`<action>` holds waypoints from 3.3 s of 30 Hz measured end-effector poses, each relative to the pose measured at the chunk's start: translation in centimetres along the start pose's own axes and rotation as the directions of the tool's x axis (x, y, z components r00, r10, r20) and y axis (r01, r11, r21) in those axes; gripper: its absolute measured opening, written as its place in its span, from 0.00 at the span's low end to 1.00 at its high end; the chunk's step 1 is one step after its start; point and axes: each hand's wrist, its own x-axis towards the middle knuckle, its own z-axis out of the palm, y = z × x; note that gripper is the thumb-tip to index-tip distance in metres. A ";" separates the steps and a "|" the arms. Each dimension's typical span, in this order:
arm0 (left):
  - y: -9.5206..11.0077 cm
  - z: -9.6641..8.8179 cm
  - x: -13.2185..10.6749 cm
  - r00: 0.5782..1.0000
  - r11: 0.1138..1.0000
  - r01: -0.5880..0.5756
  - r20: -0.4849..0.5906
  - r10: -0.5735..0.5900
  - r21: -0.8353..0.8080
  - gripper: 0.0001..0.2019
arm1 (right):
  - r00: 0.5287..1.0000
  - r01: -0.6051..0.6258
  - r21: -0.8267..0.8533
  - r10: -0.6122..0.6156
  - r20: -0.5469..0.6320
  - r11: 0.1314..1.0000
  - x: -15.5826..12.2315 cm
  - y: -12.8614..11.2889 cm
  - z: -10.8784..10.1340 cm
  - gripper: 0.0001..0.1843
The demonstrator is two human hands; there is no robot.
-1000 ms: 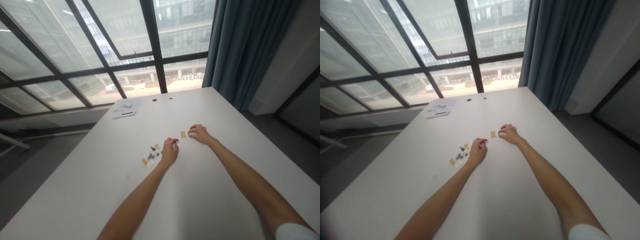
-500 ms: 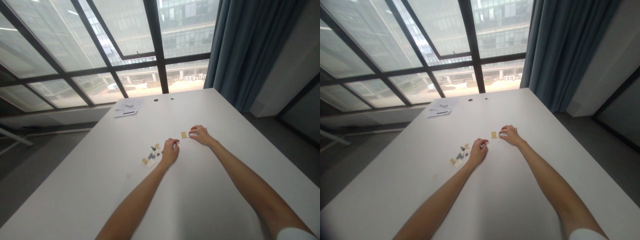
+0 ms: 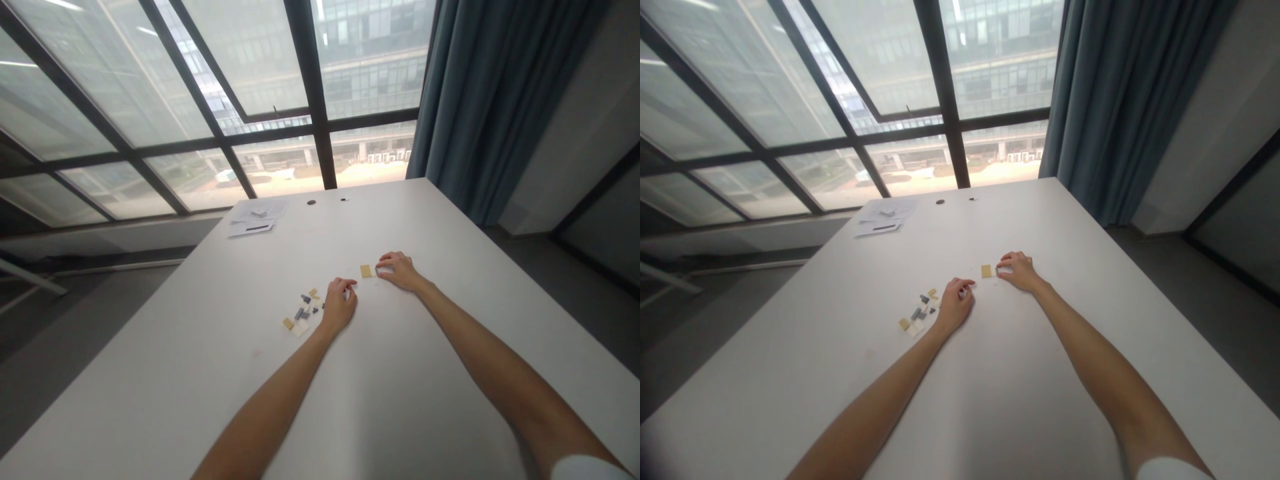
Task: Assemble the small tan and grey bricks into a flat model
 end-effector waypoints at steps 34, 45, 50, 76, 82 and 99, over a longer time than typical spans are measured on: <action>0.4 0.1 -0.6 0.973 0.983 -0.164 0.177 0.148 0.080 0.11 | 0.985 0.019 0.119 0.002 -0.172 0.993 -8.1 -9.2 0.7 0.14; -0.1 0.4 -0.7 0.972 0.983 -0.169 0.180 0.152 0.078 0.10 | 0.996 0.001 -0.093 -0.010 -0.094 0.996 -9.1 -10.1 1.6 0.09; -0.1 0.4 -0.7 0.973 0.983 -0.163 0.180 0.146 0.084 0.10 | 0.997 0.004 -0.079 -0.010 -0.082 0.997 -9.0 -9.8 1.6 0.10; -7.3 -12.7 3.3 0.982 0.975 -0.063 0.187 0.022 0.215 0.08 | 0.997 -0.011 -0.018 0.009 -0.074 1.000 -8.9 -9.1 2.1 0.11; -10.6 -13.8 2.4 0.934 0.972 -0.093 0.357 0.010 0.215 0.10 | 0.997 -0.002 -0.013 0.001 -0.077 1.000 -9.0 -9.4 2.0 0.11; -10.7 -16.5 2.9 0.918 0.966 -0.127 0.395 0.029 0.226 0.06 | 0.996 -0.003 -0.005 0.002 -0.086 1.000 -8.9 -9.5 1.8 0.11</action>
